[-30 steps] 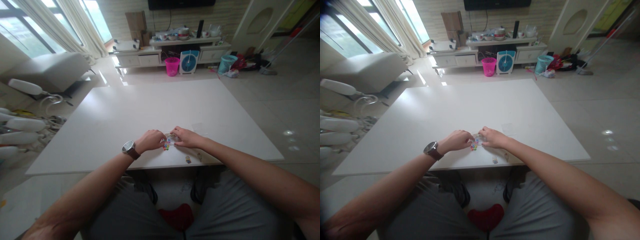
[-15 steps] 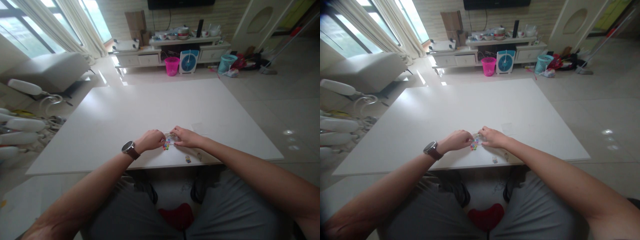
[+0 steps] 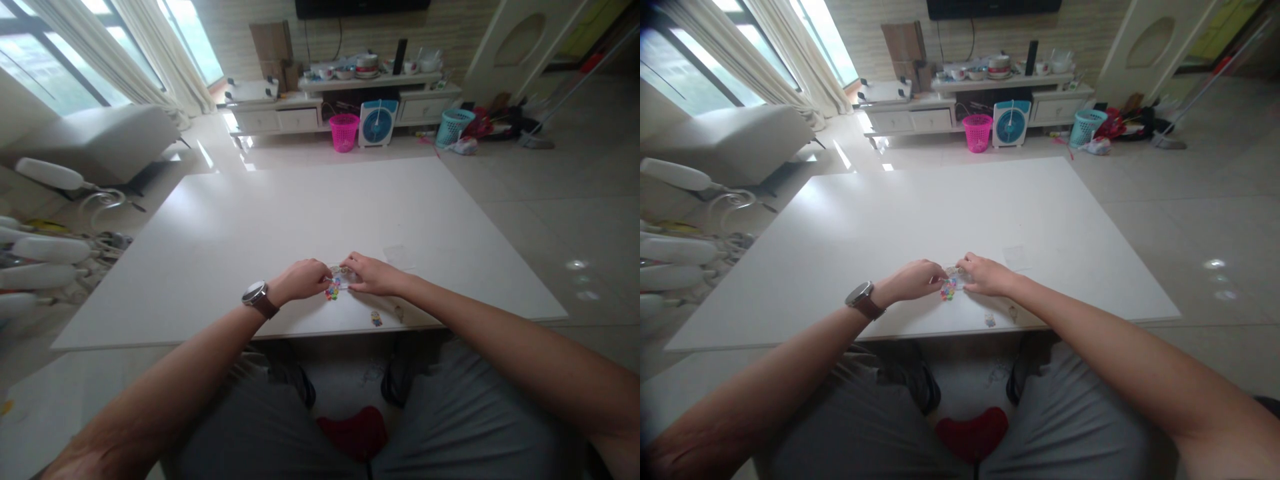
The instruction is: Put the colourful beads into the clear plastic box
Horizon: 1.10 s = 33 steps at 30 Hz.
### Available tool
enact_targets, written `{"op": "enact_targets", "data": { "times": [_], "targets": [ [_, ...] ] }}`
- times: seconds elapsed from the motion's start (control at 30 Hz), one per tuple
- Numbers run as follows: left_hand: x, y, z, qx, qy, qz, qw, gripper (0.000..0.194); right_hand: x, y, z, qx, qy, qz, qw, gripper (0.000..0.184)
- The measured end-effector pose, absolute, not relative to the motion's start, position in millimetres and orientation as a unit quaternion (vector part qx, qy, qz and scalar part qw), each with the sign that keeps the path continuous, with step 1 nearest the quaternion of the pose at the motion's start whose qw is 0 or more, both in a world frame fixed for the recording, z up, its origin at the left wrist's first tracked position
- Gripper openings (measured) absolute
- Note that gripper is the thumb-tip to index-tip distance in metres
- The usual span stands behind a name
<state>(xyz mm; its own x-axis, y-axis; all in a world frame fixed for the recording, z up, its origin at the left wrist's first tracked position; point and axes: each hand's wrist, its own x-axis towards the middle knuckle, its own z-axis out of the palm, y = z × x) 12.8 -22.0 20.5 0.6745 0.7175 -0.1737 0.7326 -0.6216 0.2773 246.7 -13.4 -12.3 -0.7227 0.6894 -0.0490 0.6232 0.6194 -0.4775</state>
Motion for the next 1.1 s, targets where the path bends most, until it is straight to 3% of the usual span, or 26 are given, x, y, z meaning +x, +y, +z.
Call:
{"op": "enact_targets", "data": {
  "times": [1.1],
  "targets": [
    [15.1, -26.5, 20.5, 0.895, 0.419, -0.054, 0.143, 0.023, 245.6, -15.1, -9.4, -0.37, -0.894, 0.242, 0.068, 0.048]
  ]
}}
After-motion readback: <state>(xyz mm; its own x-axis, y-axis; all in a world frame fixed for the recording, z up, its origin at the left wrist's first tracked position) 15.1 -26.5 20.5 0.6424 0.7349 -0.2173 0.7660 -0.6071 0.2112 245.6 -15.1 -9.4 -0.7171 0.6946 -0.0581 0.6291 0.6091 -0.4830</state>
